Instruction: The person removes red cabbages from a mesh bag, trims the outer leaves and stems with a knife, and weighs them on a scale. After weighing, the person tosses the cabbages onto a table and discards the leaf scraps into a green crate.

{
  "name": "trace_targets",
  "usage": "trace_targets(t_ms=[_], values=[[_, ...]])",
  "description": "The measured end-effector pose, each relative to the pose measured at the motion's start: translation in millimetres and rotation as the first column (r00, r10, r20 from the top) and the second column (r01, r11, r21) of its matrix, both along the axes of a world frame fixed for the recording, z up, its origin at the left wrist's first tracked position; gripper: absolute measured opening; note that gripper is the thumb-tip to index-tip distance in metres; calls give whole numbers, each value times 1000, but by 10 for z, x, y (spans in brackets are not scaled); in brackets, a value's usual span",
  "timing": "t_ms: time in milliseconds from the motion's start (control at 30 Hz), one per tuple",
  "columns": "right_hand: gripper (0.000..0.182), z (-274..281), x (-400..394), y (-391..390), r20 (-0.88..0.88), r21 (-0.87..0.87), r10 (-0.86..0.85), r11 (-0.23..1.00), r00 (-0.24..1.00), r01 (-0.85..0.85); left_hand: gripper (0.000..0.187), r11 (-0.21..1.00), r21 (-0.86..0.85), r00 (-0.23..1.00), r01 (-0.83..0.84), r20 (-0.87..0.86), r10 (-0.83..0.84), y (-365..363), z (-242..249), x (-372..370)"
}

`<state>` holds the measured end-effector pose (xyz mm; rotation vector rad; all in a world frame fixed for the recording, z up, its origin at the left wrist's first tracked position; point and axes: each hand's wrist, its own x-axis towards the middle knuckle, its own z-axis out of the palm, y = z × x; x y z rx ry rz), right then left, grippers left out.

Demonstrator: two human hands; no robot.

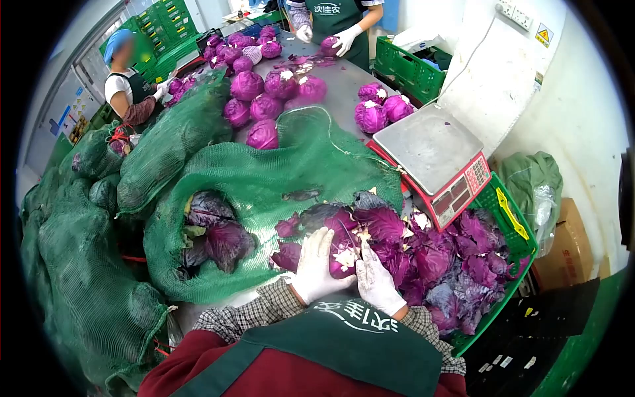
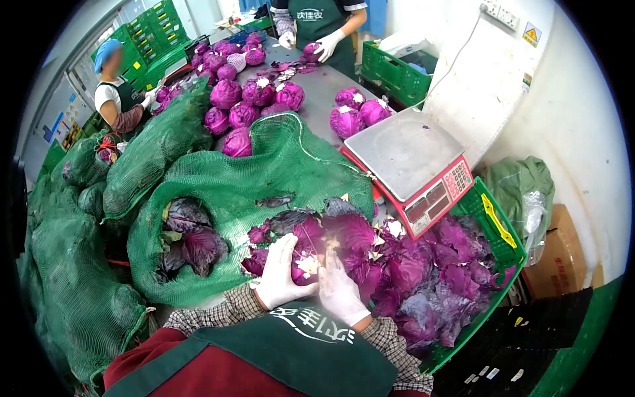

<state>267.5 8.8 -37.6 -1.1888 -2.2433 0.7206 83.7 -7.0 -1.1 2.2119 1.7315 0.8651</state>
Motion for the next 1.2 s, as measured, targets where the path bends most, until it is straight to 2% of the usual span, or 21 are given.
trace_targets(t_ms=[167,233,300,333,367,433,467,500,533,567,600,633,700,733,767,833,867,967,1033,1167,1200], values=[[52,27,-51,63,27,50,-84,995,996,83,106,1000,12,1000,-28,-3,28,22,-44,56],[48,23,-75,161,-7,-11,-120,993,993,120,105,999,-6,999,-46,18,46,58,-49,78],[40,21,-71,259,51,106,-120,988,991,114,104,997,-53,996,-53,71,57,72,-83,93],[33,102,-61,358,-25,158,-100,982,995,103,103,998,-46,996,-44,75,47,65,-78,87],[29,-140,46,514,9,319,-160,936,987,149,102,999,29,995,-27,98,24,25,-87,100],[28,-82,162,632,98,150,-128,982,987,113,103,992,121,994,28,105,-41,-43,-190,-16],[27,-127,160,625,87,183,-148,975,985,130,103,995,72,988,63,138,-72,-51,-209,-132],[26,-205,180,633,128,348,-122,935,984,71,103,993,-33,970,114,221,-104,-69,-158,-295],[26,-148,174,595,128,289,-133,953,983,92,105,983,-132,940,131,330,-81,-116,-169,-466],[26,-77,170,569,129,233,-143,966,981,110,106,962,-223,900,155,434,-45,-153,-179,-625],[27,-102,189,536,153,324,-154,941,976,98,107,914,-314,683,258,728,58,-251,-170,-727],[29,-114,184,508,127,306,-181,942,975,135,104,908,-302,628,291,776,56,-300,12,-796],[27,-92,131,422,70,297,-210,937,975,181,100,912,-338,648,231,753,114,-349,-499,-1154],[26,99,93,374,72,226,-205,957,976,184,96,885,-429,486,182,821,299,-394,-170,-988],[26,207,47,331,19,189,-200,963,980,193,91,897,-403,394,179,865,310,-367,-198,-942],[26,353,-23,292,-85,125,-198,970,977,207,87,869,-480,437,120,812,388,-273,85,-691],[26,373,-30,284,-45,188,-184,964,982,189,81,905,-404,398,132,858,325,-221,-6,-607],[23,384,-26,270,-119,279,-173,939,978,200,73,918,-395,348,-34,856,381,-134,103,-492],[23,380,-5,266,-112,273,-186,939,976,210,63,839,-532,315,112,820,478,-58,-179,-820],[27,518,55,288,-153,225,-216,943,964,246,55,722,-515,-259,463,700,665,-73,-71,-1074],[27,727,120,268,-165,113,-288,945,943,308,55,756,-423,-359,500,692,626,-85,58,-1014]])
